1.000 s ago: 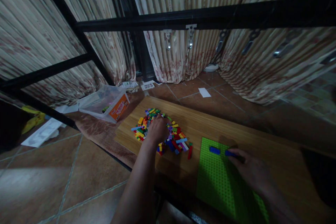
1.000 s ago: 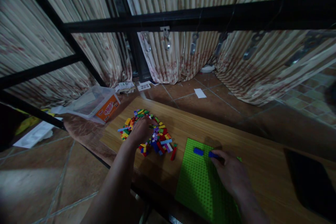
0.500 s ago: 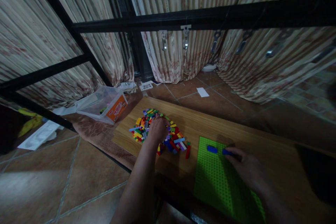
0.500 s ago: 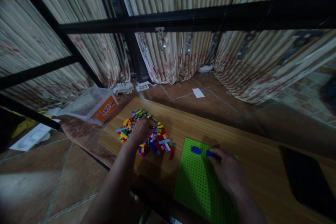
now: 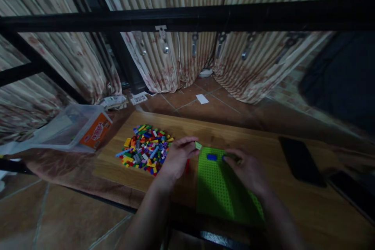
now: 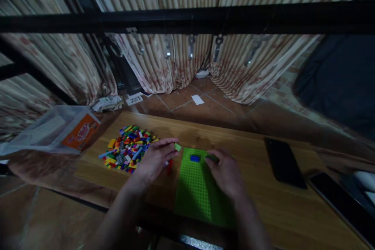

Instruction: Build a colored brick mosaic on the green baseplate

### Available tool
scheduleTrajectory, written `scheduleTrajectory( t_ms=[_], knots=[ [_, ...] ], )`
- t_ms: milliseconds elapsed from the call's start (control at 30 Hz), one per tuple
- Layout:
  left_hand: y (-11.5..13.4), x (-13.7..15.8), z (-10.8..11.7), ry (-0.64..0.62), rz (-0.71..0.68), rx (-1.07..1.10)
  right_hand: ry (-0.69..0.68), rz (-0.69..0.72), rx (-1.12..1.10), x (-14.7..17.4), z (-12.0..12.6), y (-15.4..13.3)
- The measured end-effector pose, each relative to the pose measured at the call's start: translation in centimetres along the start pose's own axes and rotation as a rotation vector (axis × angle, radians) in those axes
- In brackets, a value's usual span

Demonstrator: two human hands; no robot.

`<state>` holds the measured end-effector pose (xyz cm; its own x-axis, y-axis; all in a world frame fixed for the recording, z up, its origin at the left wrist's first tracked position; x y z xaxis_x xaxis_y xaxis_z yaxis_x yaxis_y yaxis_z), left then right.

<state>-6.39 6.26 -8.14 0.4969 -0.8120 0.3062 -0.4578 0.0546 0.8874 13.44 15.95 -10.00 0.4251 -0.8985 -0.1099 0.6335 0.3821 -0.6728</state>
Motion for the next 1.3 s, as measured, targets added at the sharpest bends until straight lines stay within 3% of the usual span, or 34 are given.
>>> scheduleTrajectory(
  t_ms=[133, 300, 400, 567, 767, 1300],
  knots=[
    [-3.3, 0.5, -2.8, 0.051, 0.133, 0.206, -0.025, 0.097, -0.301, 0.6, -0.5, -3.0],
    [-5.3, 0.3, -3.9, 0.071, 0.152, 0.226, 0.01, 0.165, -0.271, 0.9, -1.4, -3.6],
    [-5.5, -0.4, -3.5, 0.099, 0.103, 0.018, 0.026, 0.182, -0.204, 0.5, -1.4, -2.4],
    [-4.3, -1.4, -2.7, 0.113, -0.143, -0.577, -0.012, 0.139, -0.035, -0.5, -1.5, 0.4],
    [-4.0, -0.3, -3.4, 0.021, -0.169, -1.013, -0.079, 0.177, 0.024, -0.7, -2.0, 1.3],
    [-4.5, 0.4, -4.0, -0.06, -0.178, -1.18, -0.049, 0.165, -0.032, -0.5, -2.3, 2.2]
  ],
)
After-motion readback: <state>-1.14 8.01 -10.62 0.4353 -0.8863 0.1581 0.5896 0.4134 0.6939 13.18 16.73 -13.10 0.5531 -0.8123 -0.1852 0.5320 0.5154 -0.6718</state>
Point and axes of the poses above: each hand's wrist, its own x-axis away from the middle knuckle, its own z-axis out of the back of the hand, y = z × x, the point moved 4 cm from there along -x, towards the middle knuckle, and after that the axes turned 5 degrees about y, right-handed, at the moved point
